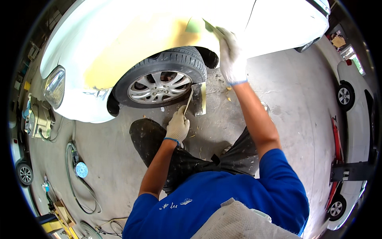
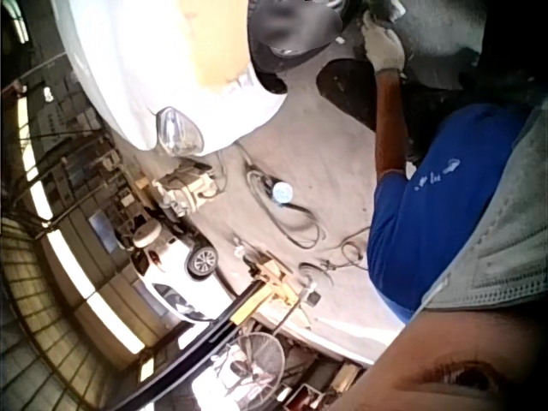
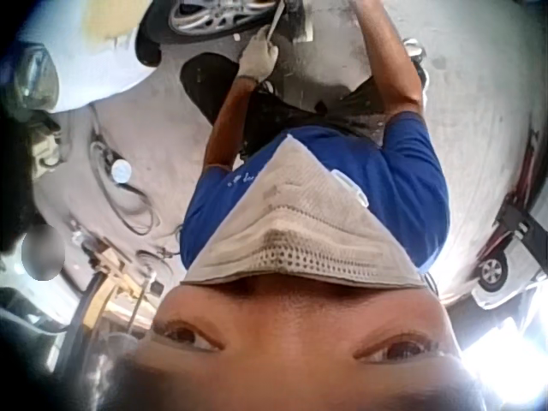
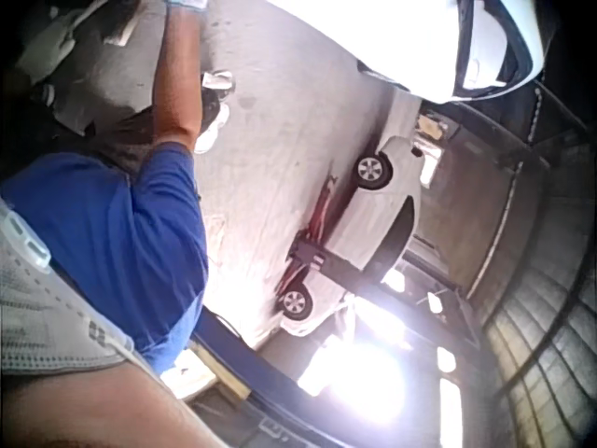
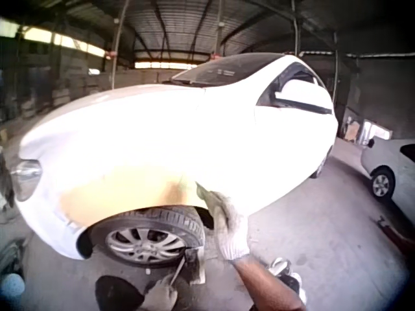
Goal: The person mixes green body filler with a hardener on a mixing board, then applies the compound to the front wheel arch of a white car using a spreader. The person smooths the filler over the surface to prepare it for sanding.
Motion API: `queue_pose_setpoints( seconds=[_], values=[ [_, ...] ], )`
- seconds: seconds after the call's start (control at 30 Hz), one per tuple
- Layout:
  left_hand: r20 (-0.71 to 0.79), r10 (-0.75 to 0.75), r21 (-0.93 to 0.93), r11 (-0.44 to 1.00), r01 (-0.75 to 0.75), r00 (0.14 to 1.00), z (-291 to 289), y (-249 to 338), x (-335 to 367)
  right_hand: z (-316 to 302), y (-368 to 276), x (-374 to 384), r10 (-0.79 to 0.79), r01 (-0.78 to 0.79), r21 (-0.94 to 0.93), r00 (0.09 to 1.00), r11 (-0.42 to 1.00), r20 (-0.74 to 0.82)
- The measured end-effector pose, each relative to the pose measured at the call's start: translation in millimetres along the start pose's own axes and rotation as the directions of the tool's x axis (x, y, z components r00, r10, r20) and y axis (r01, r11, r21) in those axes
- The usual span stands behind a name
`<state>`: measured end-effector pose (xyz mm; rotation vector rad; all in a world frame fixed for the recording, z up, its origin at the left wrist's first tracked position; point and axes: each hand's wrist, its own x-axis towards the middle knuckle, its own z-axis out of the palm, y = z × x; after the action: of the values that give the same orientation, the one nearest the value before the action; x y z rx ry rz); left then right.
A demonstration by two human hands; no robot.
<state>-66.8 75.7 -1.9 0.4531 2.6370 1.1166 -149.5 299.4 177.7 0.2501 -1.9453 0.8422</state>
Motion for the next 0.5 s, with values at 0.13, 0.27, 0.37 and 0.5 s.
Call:
queue_pose_setpoints(
  seconds=[0.13, 0.27, 0.37, 0.5],
  values=[
    [-0.003, 0.043, 0.056, 0.998, -0.042, 0.999, 10, -12, 5, 48, 60, 32, -0.318, 0.343, -0.33, 0.939, 0.879, 0.13],
    [0.094, 0.079, 0.142, 0.986, -0.092, 0.992, 14, -16, -3, 76, 67, -10, -0.302, 0.353, -0.399, 0.935, 0.846, 0.188],
    [0.128, 0.06, 0.154, 0.985, -0.08, 0.99, 9, -14, -6, 64, 57, -22, -0.353, 0.387, -0.342, 0.922, 0.857, 0.159],
    [0.112, 0.143, 0.055, 0.987, -0.15, 0.983, 11, -8, -4, 73, 57, 13, -0.272, 0.294, -0.223, 0.954, 0.929, 0.123]
  ],
)
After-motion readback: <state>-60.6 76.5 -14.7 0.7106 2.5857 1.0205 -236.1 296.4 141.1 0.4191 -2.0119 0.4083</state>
